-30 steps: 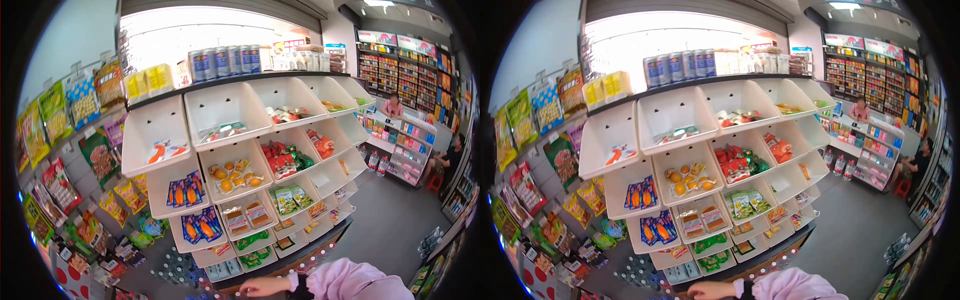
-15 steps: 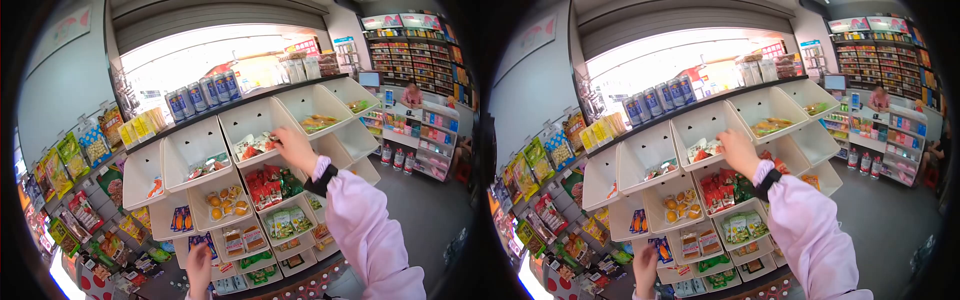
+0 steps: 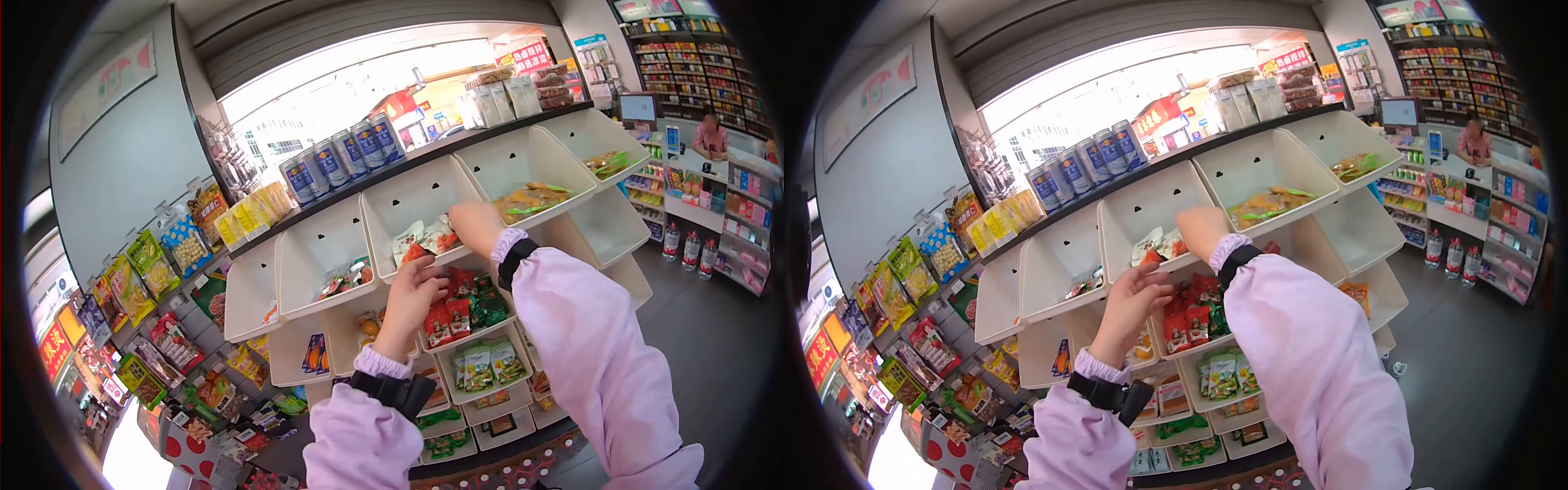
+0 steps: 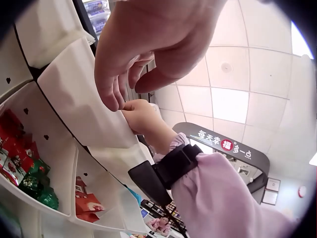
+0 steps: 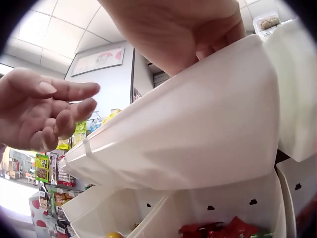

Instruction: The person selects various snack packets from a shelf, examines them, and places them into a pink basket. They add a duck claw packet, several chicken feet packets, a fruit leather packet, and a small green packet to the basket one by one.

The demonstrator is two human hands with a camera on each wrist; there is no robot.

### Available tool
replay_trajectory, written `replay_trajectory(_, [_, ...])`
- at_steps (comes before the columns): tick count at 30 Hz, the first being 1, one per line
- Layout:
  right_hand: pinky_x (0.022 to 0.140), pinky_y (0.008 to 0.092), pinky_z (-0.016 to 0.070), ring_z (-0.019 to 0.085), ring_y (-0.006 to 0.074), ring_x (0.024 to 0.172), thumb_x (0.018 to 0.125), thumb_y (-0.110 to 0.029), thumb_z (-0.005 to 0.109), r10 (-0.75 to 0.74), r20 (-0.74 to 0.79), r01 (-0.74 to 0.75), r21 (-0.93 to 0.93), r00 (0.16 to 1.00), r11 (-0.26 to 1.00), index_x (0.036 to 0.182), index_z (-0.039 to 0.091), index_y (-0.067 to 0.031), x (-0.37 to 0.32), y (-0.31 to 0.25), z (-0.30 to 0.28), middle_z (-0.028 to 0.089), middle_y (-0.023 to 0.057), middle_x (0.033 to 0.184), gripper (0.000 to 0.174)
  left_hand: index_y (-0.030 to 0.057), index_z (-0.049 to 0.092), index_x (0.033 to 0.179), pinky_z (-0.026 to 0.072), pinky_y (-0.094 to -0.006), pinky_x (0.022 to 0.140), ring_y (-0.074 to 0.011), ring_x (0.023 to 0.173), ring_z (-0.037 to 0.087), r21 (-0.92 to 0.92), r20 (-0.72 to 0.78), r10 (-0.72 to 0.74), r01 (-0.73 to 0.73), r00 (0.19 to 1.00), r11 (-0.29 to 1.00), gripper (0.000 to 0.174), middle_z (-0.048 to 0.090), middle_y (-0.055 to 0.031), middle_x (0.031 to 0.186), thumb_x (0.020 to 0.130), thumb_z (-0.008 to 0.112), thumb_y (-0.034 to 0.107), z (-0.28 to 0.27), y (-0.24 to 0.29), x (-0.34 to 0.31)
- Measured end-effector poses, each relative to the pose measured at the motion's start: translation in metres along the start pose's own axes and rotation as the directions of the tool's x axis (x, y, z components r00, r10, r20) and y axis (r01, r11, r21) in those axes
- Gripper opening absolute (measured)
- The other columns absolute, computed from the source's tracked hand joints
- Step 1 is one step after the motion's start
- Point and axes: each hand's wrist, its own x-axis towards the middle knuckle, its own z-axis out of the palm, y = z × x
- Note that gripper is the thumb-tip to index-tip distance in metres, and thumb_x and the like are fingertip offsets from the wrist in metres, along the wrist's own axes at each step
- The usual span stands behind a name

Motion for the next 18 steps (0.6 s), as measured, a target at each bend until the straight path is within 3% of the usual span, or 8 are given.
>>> replay_trajectory(5, [0.055,0.0364,0.0479,0.06,0.0272,0.065,0.069,-0.012,0.054,-0.101,-0.095,0.102,0.012,0.99,0.995,0.071,0.061,-0.0063,-0.011,-0.005,-0.029,0.06,0.0115,0.068,0.009,-0.0036,0.04,0.112,0.045,-0.0346,0.082,-0.0253,0.093,0.054,-0.367,0.042,-0.173,0.176,0.984,0.914,0.034,0.051,-0.0192,0.105,0.088,0.042,0.021,0.014,0.003,0.01])
replay_trajectory(9, [0.055,0.0325,0.0472,0.06,0.0224,0.066,0.068,-0.014,0.055,-0.217,-0.119,0.215,-0.031,0.969,0.976,0.077,0.058,-0.0098,-0.034,-0.027,-0.055,0.057,0.0055,0.068,0.01,0.001,0.043,0.107,0.0434,-0.0369,0.084,-0.0266,0.094,0.054,-0.547,0.209,-0.118,0.216,0.971,0.808,0.04,0.053,-0.0176,0.103,0.09,0.034,0.036,0.018,-0.006,0.027])
replay_trajectory(12, [0.059,0.0307,0.047,0.059,0.0207,0.065,0.067,-0.013,0.055,-0.371,-0.285,0.386,-0.003,0.884,0.922,0.073,0.058,-0.0095,-0.055,-0.041,-0.073,0.057,0.0043,0.068,0.008,0.001,0.045,0.105,0.0429,-0.037,0.084,-0.0247,0.094,0.054,-0.714,0.149,-0.071,0.157,0.986,0.682,0.038,0.054,-0.0155,0.103,0.09,0.034,0.035,0.021,0.001,0.021])
replay_trajectory(15, [0.065,0.0305,0.0462,0.055,0.0205,0.08,0.065,-0.013,0.056,-0.399,-0.274,0.415,0.002,0.875,0.91,0.085,0.058,-0.0067,-0.078,-0.05,-0.076,0.055,0.0056,0.088,0.021,-0.0007,0.046,0.101,0.0469,-0.0333,0.075,-0.0208,0.087,0.056,-0.768,0.055,-0.003,0.044,0.999,0.638,0.03,0.055,-0.0128,0.096,0.09,0.039,0.027,0.021,0.002,0.008])
replay_trajectory(18, [0.073,0.0319,0.0436,0.053,0.0228,0.089,0.067,-0.013,0.06,-0.421,-0.283,0.484,0.205,0.862,0.851,0.091,0.057,-0.0054,-0.102,-0.063,-0.08,0.054,0.0079,0.101,0.026,0.0003,0.045,0.101,0.0485,-0.0322,0.072,-0.0186,0.088,0.056,-0.671,-0.005,0.058,-0.046,0.998,0.74,0.024,0.055,-0.0101,0.096,0.088,0.043,0.02,0.001,-0.011,-0.011])
